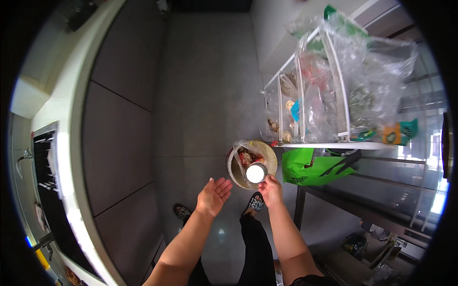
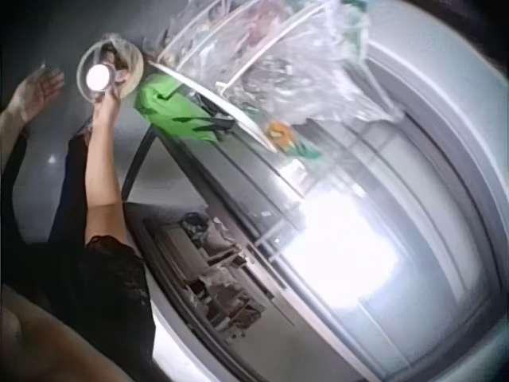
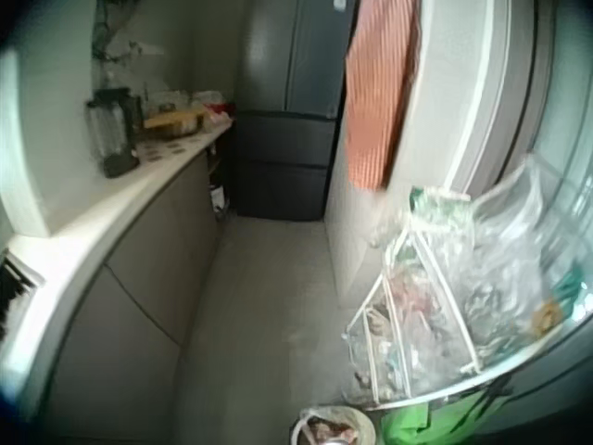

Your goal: The person stirs a pot on the stove, then cleans the kitchen counter and sink area with a cloth. They wash a knife and a cutting board under running water, dry them with a towel, and place them on the wall. Finally, they wash their hands.

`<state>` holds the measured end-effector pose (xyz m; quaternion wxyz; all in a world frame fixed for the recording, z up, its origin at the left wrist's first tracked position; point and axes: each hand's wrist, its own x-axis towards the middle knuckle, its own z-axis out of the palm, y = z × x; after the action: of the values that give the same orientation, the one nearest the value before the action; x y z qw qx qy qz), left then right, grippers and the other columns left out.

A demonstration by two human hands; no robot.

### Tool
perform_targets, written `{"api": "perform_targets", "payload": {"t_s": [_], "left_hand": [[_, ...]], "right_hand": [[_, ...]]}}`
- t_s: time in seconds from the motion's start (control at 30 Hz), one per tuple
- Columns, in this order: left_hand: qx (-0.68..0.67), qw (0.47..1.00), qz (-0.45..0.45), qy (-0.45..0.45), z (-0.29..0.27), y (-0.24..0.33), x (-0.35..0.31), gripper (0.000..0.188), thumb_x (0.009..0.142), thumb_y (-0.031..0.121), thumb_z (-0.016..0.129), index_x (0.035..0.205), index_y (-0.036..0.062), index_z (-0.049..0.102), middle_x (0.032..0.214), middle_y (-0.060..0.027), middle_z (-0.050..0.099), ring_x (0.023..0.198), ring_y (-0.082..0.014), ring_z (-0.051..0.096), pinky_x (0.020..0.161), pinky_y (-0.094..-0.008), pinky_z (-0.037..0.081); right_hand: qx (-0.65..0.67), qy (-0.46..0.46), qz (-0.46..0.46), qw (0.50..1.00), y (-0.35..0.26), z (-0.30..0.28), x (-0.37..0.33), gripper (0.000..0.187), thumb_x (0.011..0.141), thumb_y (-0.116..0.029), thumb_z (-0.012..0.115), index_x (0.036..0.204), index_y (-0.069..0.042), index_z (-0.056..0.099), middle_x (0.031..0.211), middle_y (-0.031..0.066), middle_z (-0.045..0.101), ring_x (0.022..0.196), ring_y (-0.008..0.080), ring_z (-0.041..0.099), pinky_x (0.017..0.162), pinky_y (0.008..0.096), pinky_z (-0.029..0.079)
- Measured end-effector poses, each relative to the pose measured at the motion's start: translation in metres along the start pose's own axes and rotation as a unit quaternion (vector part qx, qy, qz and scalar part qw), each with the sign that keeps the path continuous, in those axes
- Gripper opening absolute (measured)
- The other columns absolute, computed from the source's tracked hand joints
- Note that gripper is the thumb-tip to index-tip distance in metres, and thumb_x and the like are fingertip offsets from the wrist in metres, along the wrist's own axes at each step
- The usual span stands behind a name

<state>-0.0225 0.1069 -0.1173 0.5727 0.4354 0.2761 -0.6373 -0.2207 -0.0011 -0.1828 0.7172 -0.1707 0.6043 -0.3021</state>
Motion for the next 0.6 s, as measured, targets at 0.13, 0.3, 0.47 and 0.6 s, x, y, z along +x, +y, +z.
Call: {"api": "perform_targets", "payload": {"t_s": [0.13, 0.3, 0.47, 0.6], "left_hand": [[0.0, 0.999, -0.028, 0.033, -0.009, -0.061, 0.074, 0.049, 0.101, 0.038, 0.034, 0.125, -0.0026, 0.046, 0.126, -0.0172, 0.055, 0.12, -0.0311, 0.051, 0.103, -0.0431, 0.038], [-0.018, 0.998, -0.033, 0.053, -0.025, -0.098, 0.099, 0.051, 0.1, 0.041, 0.035, 0.125, -0.0017, 0.046, 0.125, -0.0175, 0.055, 0.12, -0.0313, 0.051, 0.103, -0.043, 0.038], [-0.02, 0.999, -0.016, 0.035, -0.022, -0.103, 0.106, 0.052, 0.099, 0.042, 0.037, 0.126, -0.0013, 0.045, 0.126, -0.0175, 0.054, 0.121, -0.0313, 0.05, 0.103, -0.0427, 0.037], [-0.021, 0.999, -0.001, 0.028, -0.024, -0.093, 0.092, 0.051, 0.099, 0.041, 0.038, 0.127, -0.0013, 0.045, 0.128, -0.0178, 0.053, 0.122, -0.0318, 0.05, 0.104, -0.0428, 0.037]], "right_hand": [[0.126, -0.026, 0.127, 0.983, 0.022, -0.056, 0.11, 0.007, 0.094, -0.017, 0.053, 0.092, -0.012, 0.058, 0.073, -0.0018, 0.054, 0.058, 0.011, 0.047, 0.049, 0.0249, 0.036], [0.068, 0.082, 0.178, 0.978, 0.056, -0.076, 0.16, 0.009, 0.09, -0.018, 0.059, 0.083, -0.015, 0.055, 0.066, -0.0033, 0.05, 0.047, 0.0092, 0.041, 0.041, 0.0224, 0.032], [-0.026, 0.089, 0.233, 0.968, 0.09, -0.117, 0.192, 0.015, 0.088, -0.019, 0.061, 0.078, -0.015, 0.051, 0.063, -0.0022, 0.046, 0.045, 0.0091, 0.04, 0.037, 0.0211, 0.03], [-0.067, 0.113, 0.259, 0.957, 0.106, -0.112, 0.177, 0.017, 0.088, -0.017, 0.061, 0.075, -0.013, 0.051, 0.06, -0.001, 0.045, 0.044, 0.0104, 0.04, 0.037, 0.0211, 0.029]]}}
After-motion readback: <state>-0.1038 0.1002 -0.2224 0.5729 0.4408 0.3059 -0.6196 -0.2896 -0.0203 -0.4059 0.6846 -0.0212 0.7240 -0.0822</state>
